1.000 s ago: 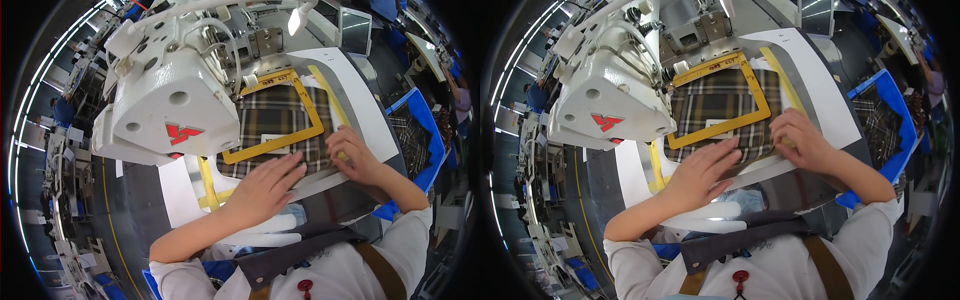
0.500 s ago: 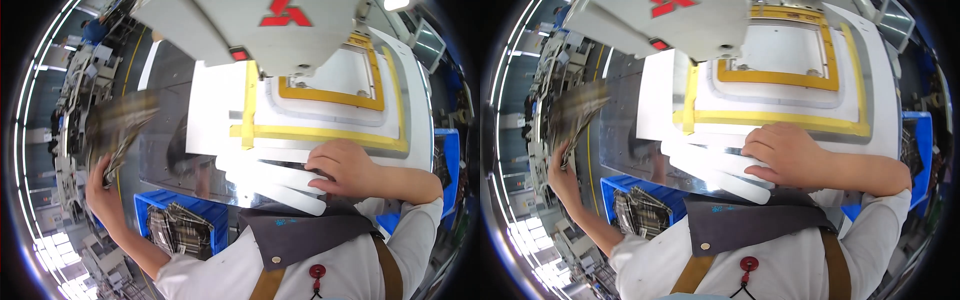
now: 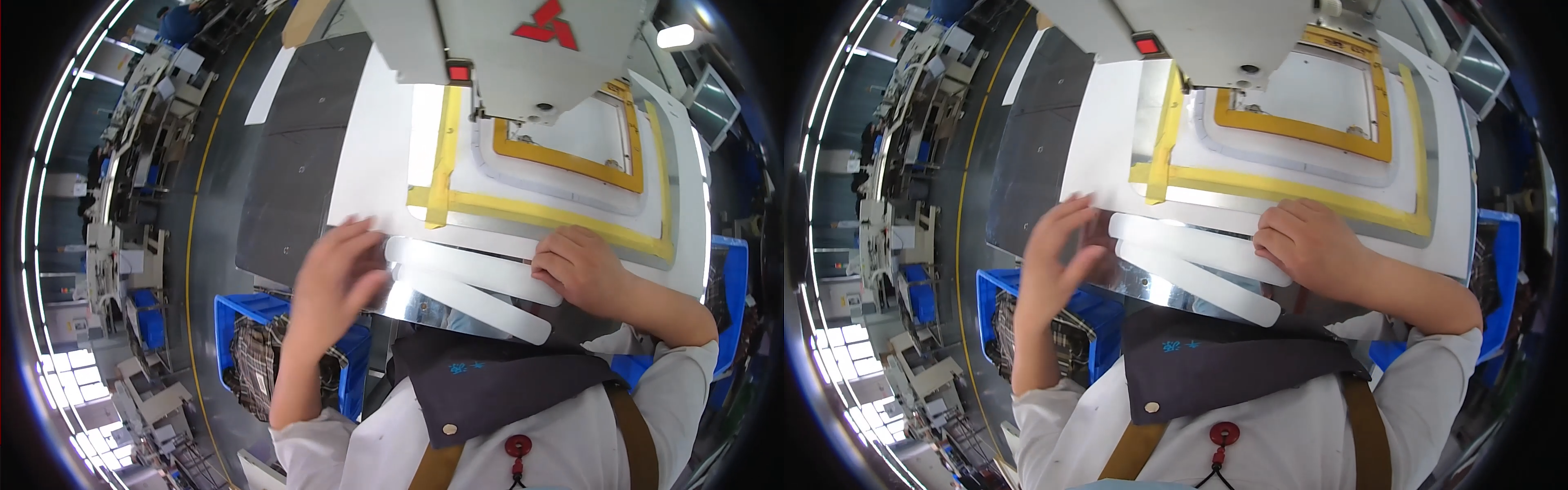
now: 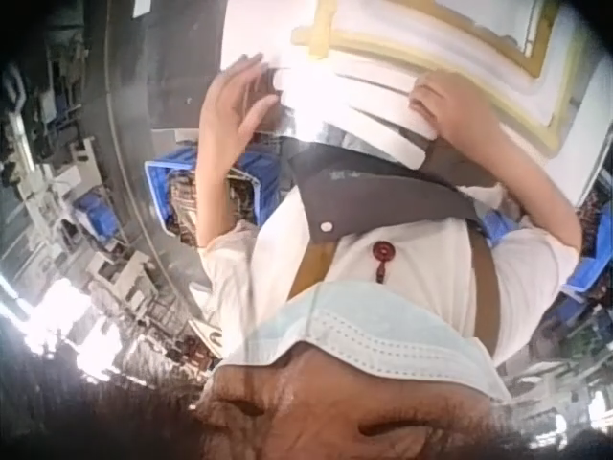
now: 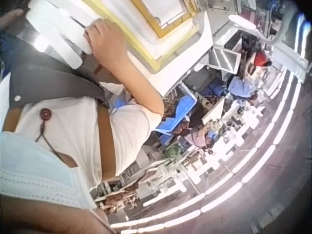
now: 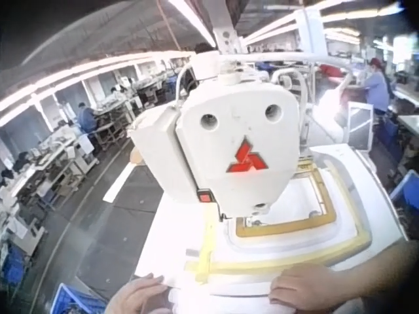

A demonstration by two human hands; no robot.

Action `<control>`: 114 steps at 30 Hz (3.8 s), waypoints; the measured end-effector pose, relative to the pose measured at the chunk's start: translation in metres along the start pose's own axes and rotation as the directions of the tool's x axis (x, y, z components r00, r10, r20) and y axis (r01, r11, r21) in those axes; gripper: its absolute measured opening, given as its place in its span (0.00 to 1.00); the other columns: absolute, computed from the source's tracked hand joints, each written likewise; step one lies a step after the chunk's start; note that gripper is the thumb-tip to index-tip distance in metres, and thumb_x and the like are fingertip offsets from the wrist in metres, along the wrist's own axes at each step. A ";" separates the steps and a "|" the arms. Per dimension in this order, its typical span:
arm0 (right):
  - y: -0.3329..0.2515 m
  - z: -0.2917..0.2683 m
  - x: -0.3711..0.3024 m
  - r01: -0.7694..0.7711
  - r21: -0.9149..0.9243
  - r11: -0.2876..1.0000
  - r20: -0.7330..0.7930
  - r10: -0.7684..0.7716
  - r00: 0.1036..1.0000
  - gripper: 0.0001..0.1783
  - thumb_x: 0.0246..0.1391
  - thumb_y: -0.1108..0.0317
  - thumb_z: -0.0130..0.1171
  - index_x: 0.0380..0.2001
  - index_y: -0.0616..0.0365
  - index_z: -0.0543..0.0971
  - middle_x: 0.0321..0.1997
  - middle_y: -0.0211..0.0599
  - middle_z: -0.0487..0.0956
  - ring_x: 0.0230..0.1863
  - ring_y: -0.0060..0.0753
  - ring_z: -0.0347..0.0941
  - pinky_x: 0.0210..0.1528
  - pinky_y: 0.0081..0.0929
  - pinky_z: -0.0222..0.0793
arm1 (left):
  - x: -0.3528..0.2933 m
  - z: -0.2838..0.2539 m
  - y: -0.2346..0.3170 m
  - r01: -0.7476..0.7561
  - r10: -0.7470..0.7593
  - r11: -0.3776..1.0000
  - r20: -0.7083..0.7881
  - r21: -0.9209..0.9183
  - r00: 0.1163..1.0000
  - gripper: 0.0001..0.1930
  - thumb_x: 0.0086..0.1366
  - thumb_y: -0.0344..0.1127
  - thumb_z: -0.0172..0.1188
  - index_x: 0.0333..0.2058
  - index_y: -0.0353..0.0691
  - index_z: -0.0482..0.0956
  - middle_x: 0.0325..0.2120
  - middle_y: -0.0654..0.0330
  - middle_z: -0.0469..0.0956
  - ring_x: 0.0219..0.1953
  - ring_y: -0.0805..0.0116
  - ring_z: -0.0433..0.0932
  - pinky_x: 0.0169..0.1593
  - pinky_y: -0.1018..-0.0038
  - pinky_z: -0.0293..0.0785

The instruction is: Sewing and assembling pieces of a plaid leather or fabric product using an industrial sewing machine.

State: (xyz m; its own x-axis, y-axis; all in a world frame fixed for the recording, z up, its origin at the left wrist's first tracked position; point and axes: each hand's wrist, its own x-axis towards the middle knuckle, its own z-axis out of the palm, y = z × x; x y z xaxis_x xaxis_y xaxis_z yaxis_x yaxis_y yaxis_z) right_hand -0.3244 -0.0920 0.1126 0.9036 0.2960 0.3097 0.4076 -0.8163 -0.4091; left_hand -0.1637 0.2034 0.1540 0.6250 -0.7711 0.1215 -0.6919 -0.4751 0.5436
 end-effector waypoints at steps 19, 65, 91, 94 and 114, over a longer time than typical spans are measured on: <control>-0.002 -0.051 0.006 -0.567 0.091 0.819 0.476 0.464 0.747 0.15 0.56 0.55 0.59 0.39 0.55 0.79 0.33 0.42 0.80 0.37 0.47 0.77 0.41 0.38 0.72 | 0.096 0.056 0.073 -0.151 0.185 0.983 0.502 -0.109 0.845 0.10 0.61 0.41 0.62 0.31 0.39 0.81 0.27 0.58 0.78 0.29 0.55 0.78 0.33 0.65 0.72; 0.060 -0.060 0.037 -0.638 0.227 0.735 0.199 0.607 0.770 0.19 0.53 0.53 0.64 0.28 0.61 0.82 0.27 0.42 0.81 0.30 0.41 0.77 0.37 0.30 0.71 | 0.173 0.095 0.019 0.077 -0.014 0.895 0.145 -0.440 0.989 0.16 0.59 0.37 0.66 0.39 0.31 0.78 0.30 0.56 0.79 0.33 0.65 0.76 0.42 0.69 0.71; 0.098 -0.081 -0.005 -0.795 0.065 0.603 0.032 0.795 0.605 0.18 0.47 0.52 0.66 0.24 0.58 0.80 0.25 0.40 0.79 0.30 0.40 0.76 0.35 0.33 0.69 | 0.136 0.096 0.050 -0.505 0.478 0.851 0.188 0.142 0.858 0.29 0.55 0.40 0.65 0.55 0.39 0.70 0.57 0.55 0.69 0.56 0.53 0.70 0.59 0.59 0.63; 0.099 -0.084 -0.009 -0.827 0.119 0.550 0.041 0.829 0.558 0.17 0.47 0.53 0.66 0.23 0.57 0.80 0.24 0.39 0.78 0.28 0.38 0.75 0.33 0.32 0.68 | 0.136 0.093 0.051 -0.489 0.455 0.857 0.205 0.162 0.866 0.29 0.55 0.40 0.66 0.55 0.39 0.71 0.57 0.55 0.70 0.56 0.54 0.70 0.59 0.59 0.63; 0.110 -0.082 -0.022 -0.408 -0.022 0.913 -0.159 0.399 0.903 0.12 0.53 0.59 0.63 0.28 0.56 0.77 0.29 0.33 0.73 0.35 0.37 0.67 0.44 0.32 0.62 | 0.129 0.089 0.043 -0.662 0.664 0.747 -0.028 0.055 0.747 0.20 0.52 0.37 0.65 0.45 0.44 0.78 0.45 0.62 0.78 0.45 0.62 0.75 0.49 0.65 0.64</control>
State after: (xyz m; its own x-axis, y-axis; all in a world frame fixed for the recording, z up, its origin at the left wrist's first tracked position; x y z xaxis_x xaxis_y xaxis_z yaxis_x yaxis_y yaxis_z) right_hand -0.3105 -0.2290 0.1312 0.9578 -0.1374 0.2526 0.0010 -0.8768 -0.4809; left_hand -0.1449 0.0458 0.1192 0.0176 -0.8797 0.4751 -0.9508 0.1323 0.2802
